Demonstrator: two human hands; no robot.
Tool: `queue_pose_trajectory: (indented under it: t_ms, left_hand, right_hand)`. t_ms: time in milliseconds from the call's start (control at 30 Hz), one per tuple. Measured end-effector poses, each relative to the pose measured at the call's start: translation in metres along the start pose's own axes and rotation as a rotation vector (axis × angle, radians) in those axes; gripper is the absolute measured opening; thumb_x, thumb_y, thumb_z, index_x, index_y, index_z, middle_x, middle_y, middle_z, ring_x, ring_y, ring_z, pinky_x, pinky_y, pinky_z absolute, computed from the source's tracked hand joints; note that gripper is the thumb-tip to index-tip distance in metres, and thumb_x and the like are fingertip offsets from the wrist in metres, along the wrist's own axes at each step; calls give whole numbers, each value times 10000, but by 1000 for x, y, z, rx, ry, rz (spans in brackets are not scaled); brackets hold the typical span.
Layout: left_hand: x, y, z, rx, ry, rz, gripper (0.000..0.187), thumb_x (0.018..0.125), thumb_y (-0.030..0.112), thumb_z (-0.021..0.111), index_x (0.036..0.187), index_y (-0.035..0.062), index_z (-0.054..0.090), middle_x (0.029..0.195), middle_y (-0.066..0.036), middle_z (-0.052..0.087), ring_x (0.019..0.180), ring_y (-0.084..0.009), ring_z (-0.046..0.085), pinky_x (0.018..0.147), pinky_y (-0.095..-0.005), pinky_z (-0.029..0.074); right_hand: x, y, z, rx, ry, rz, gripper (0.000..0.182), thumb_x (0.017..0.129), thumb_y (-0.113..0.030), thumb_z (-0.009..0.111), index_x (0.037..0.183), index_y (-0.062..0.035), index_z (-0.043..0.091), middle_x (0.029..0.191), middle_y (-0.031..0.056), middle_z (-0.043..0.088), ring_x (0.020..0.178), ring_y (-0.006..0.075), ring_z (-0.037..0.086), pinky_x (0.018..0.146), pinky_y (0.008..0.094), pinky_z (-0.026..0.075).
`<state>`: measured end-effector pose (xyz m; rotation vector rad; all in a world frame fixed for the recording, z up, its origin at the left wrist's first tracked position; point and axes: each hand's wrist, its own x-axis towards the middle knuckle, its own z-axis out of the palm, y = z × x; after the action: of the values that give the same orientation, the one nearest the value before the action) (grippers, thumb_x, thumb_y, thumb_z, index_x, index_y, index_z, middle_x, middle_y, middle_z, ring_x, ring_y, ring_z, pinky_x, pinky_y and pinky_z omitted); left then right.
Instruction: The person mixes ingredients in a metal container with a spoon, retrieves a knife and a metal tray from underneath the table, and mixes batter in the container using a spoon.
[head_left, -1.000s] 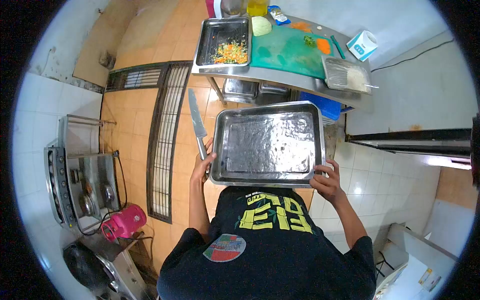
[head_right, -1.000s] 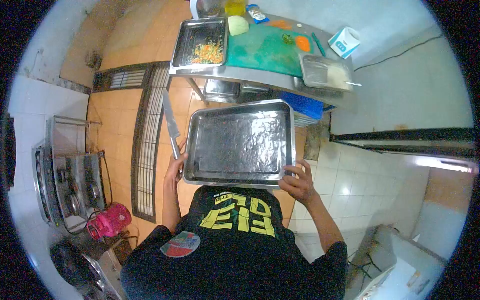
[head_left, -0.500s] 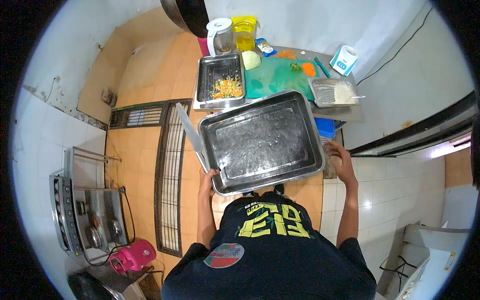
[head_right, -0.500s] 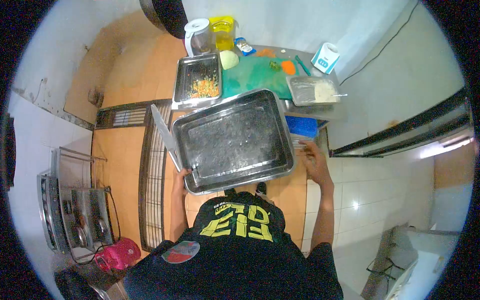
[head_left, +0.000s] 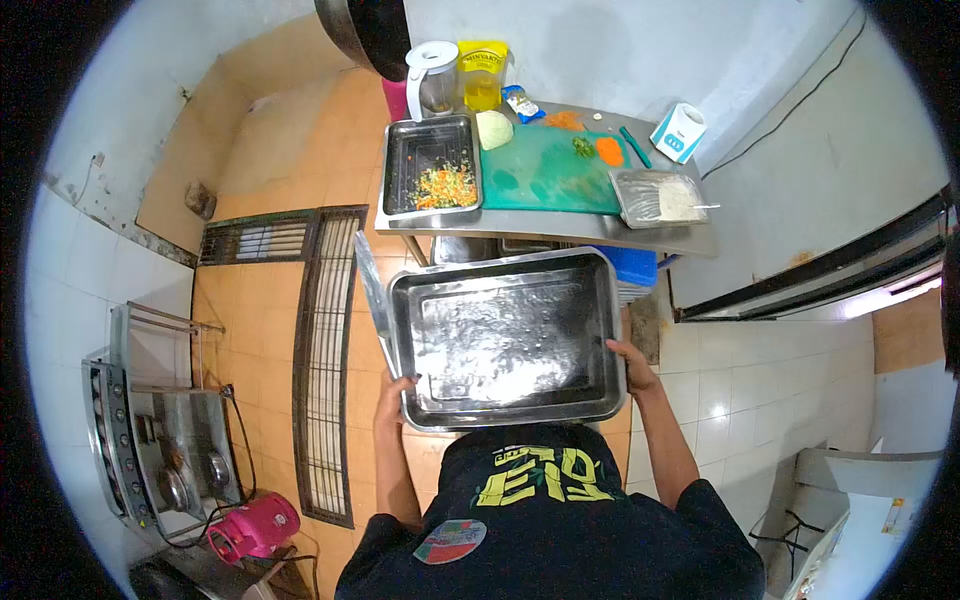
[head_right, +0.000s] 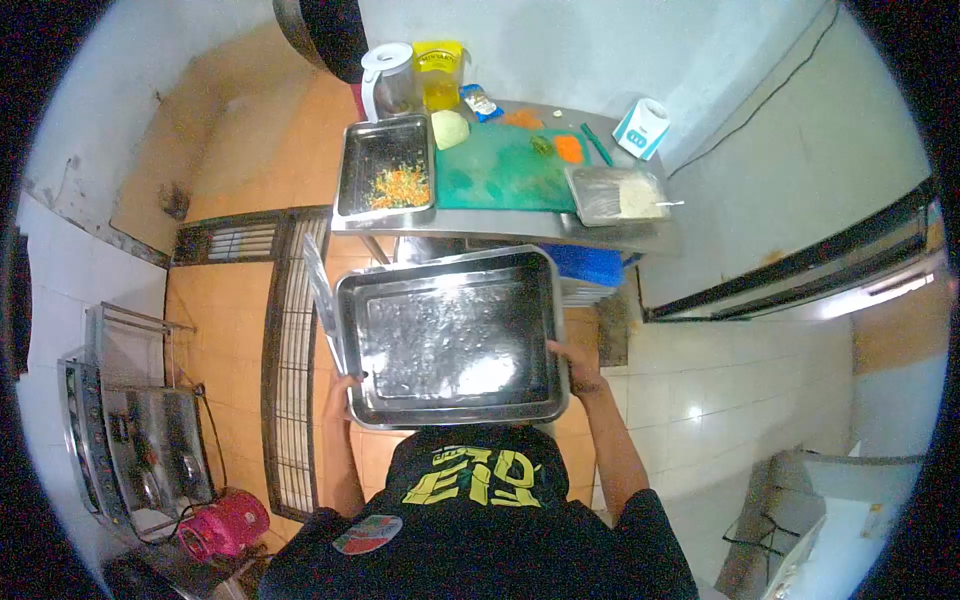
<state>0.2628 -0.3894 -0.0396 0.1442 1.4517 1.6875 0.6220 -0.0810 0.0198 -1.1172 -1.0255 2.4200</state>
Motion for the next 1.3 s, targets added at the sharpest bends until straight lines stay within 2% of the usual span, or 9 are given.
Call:
queue_pose_trajectory:
  t_ms: [100, 267, 367, 467, 600, 833, 1033, 1200, 1300]
  left_hand:
    - [-4, 13, 1, 53, 4, -56, 451, 689, 68, 633, 1128, -22, 583, 935, -80, 638, 815, -197, 626, 734, -330, 528]
    - [-33, 11, 48, -24, 157, -7, 564, 677, 99, 707, 1212, -15, 568, 977, -105, 653, 883, -235, 646, 790, -357, 549]
    - [-48, -14, 64, -177, 79, -185, 690, 682, 109, 736, 1319, -22, 507, 1086, -138, 648, 983, -272, 656, 847, -387, 572]
    - [-60, -39, 93, -163, 22, -113, 821, 660, 133, 736, 1405, -35, 433, 1166, -163, 632, 1009, -283, 657, 889, -378, 564]
    - [-65, -81, 122, -233, 28, -163, 779, 645, 154, 720, 1353, -46, 463, 1116, -162, 644, 985, -285, 668, 882, -419, 577]
    - [-82, -112, 179, -270, 62, -89, 909, 574, 90, 709, 1435, 34, 421, 1251, -146, 605, 1157, -314, 585, 981, -455, 504]
    - [-74, -93, 223, -168, 34, -74, 865, 562, 117, 702, 1385, 3, 463, 1200, -144, 628, 1101, -309, 614, 954, -437, 516]
    - [-44, -87, 248, -175, 57, -18, 777, 603, 165, 685, 1331, -15, 484, 1103, -142, 632, 1005, -280, 638, 888, -425, 546]
    - [-24, -96, 256, -239, 88, 58, 648, 654, 101, 618, 1284, 12, 492, 1046, -133, 612, 931, -273, 630, 826, -420, 560]
  right_hand:
    - [-7, -14, 24, -113, -15, 5, 423, 890, -256, 682, 1196, 34, 648, 1076, 105, 716, 956, 217, 685, 893, 369, 543]
    - [42, -5, -36, -309, 50, -29, 407, 894, -256, 680, 1205, 3, 642, 1091, 93, 694, 998, 217, 649, 902, 365, 506]
    - [49, -22, -60, -387, 80, -86, 391, 917, -249, 664, 1224, -8, 635, 1100, 86, 685, 1007, 213, 641, 903, 361, 494]
    - [35, -51, -69, -480, 40, -145, 382, 958, -276, 646, 1212, 10, 634, 1087, 75, 687, 981, 201, 637, 894, 358, 487]
    - [43, -61, -103, -849, 90, -436, 321, 1004, -259, 585, 1107, 34, 666, 954, 12, 654, 842, 101, 557, 755, 290, 456]
    - [50, -75, -152, -680, 135, -357, 310, 963, -311, 663, 1038, -11, 683, 909, 19, 666, 838, 115, 579, 764, 306, 467]
    - [36, -90, -189, -574, 168, -395, 290, 942, -289, 688, 1047, -20, 671, 932, 10, 665, 852, 103, 572, 768, 292, 460]
    - [45, -112, -215, -335, 251, -570, 436, 1008, -356, 593, 1287, -24, 635, 1146, 59, 658, 1079, 155, 587, 955, 315, 465]
    - [28, -158, -187, -178, 259, -601, 459, 1026, -386, 547, 1307, -30, 617, 1208, 73, 642, 1147, 185, 574, 997, 360, 455]
